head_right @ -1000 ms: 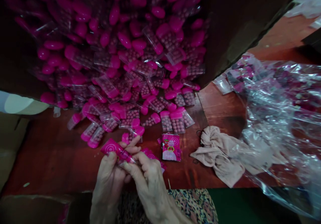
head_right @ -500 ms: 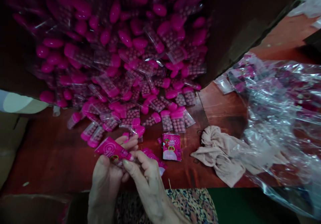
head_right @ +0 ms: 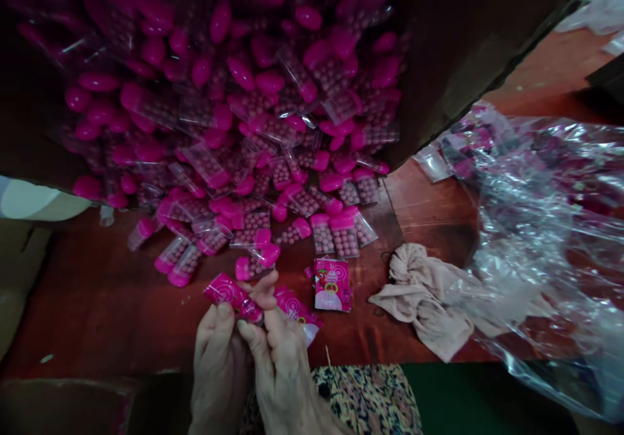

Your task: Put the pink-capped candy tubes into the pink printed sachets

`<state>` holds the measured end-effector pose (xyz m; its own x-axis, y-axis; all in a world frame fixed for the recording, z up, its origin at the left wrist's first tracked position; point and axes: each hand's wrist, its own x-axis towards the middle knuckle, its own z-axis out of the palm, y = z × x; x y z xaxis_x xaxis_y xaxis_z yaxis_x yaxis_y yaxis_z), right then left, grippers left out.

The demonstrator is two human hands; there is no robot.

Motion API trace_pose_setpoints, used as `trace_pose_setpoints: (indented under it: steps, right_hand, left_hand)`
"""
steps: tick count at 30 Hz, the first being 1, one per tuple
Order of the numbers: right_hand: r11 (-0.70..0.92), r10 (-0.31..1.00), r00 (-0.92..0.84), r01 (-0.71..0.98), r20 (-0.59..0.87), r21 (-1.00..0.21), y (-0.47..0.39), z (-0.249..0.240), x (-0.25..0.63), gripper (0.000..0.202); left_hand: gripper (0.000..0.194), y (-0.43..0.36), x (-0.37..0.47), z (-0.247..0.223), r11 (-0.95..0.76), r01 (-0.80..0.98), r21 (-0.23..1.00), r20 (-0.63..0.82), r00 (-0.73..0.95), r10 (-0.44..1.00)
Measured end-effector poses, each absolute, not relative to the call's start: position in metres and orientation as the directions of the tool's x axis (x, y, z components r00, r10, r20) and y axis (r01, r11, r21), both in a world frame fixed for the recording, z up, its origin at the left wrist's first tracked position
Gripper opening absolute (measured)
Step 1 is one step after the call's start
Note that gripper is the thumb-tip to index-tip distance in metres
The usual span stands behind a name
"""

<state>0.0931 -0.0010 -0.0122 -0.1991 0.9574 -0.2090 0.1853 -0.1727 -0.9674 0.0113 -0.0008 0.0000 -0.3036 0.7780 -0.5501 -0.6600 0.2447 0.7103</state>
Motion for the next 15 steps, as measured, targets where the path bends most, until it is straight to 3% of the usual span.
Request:
trace_pose_setpoints:
  steps: [4,9,15]
  right_hand:
    - [-0.236,0.92,-0.273,0.183,-0.28,-0.954,0.008,-0.007,0.091,0.028]
    - [-0.276,0.915,-0.247,0.193,-0.319,-0.942,0.012,-0.007,0.094,0.029]
    - [-0.347,0.873,-0.329,0.095,-0.359,-0.933,0.014,-0.011,0.093,0.027]
  left_hand:
    - [0.028,0.001,0.005,0.0,0.291,-0.685,0.668,-0.6,-0.264,0.756]
    - [0.032,0.008,0.002,0.001,0.251,-0.698,0.671,-0.588,-0.295,0.753]
    - [0.041,0.008,0.002,-0.002,0.246,-0.683,0.688,-0.557,-0.28,0.782]
